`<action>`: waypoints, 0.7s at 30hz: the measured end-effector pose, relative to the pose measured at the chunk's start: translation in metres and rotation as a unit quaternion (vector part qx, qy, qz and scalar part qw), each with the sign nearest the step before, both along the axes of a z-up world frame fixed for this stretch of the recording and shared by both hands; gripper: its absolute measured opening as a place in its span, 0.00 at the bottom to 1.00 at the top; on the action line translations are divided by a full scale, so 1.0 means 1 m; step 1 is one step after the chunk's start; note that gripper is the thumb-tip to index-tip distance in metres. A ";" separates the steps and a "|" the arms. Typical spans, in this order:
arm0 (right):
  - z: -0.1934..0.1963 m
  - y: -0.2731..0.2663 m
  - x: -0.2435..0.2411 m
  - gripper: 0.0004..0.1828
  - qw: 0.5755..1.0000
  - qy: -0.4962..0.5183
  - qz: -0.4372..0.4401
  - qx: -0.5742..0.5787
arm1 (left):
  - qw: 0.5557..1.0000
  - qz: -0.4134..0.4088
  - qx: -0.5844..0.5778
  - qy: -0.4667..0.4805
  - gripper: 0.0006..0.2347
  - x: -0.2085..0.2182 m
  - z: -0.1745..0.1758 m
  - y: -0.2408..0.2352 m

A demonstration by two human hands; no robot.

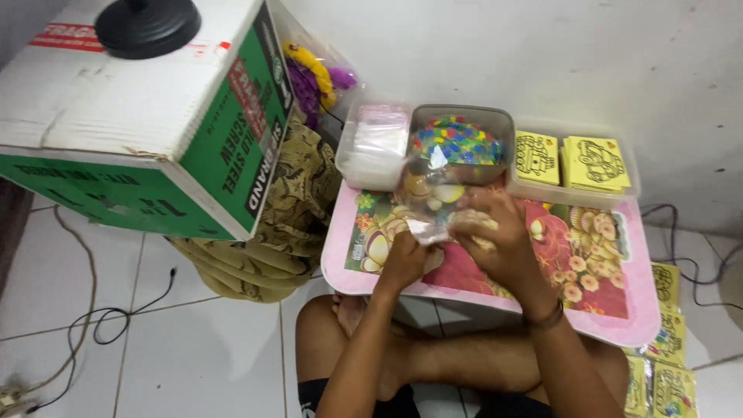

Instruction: The person sits on the floor and packs small yellow cards with cartoon drawings into clear plastic bags. They place the cards inside the bags, add colorful plastic pieces, and seal them before setting them aside.

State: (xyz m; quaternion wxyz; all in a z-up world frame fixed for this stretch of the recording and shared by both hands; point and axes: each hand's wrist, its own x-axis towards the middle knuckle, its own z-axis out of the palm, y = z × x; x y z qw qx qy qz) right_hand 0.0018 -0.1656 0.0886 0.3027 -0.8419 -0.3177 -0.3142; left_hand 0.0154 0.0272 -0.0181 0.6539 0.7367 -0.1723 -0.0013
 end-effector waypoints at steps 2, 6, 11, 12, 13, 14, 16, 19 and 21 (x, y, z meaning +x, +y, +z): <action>-0.022 -0.020 -0.023 0.05 1.000 0.010 -0.007 -0.002 | 0.999 -0.011 -0.036 0.000 0.13 0.002 -0.015 -0.006; -0.073 -0.049 -0.061 0.04 0.999 0.015 -0.030 -0.019 | 0.997 -0.038 -0.070 -0.004 0.40 0.007 -0.038 -0.010; -0.089 -0.049 -0.080 0.06 0.998 0.026 -0.046 -0.023 | 0.993 -0.070 -0.089 0.020 0.41 -0.005 -0.021 -0.007; -0.092 -0.048 -0.081 0.06 0.998 0.036 -0.055 -0.019 | 0.992 -0.078 -0.093 0.034 0.42 -0.004 -0.022 -0.005; -0.094 -0.048 -0.080 0.06 0.998 0.036 -0.055 -0.017 | 0.992 -0.078 -0.091 0.034 0.42 -0.007 -0.012 -0.006; -0.095 -0.048 -0.080 0.04 0.997 0.039 -0.060 -0.015 | 0.995 -0.076 -0.067 0.018 0.29 -0.009 -0.003 -0.006; -0.096 -0.048 -0.079 0.03 0.997 0.042 -0.066 -0.012 | 0.996 -0.074 -0.042 0.002 0.22 -0.012 0.009 -0.008; -0.090 -0.048 -0.076 0.05 0.997 0.058 -0.052 -0.025 | 0.998 -0.034 -0.001 0.048 0.20 -0.013 0.015 -0.010; -0.080 -0.047 -0.078 0.15 0.990 0.130 -0.036 -0.045 | 0.999 -0.010 -0.013 0.050 0.16 -0.015 0.018 -0.011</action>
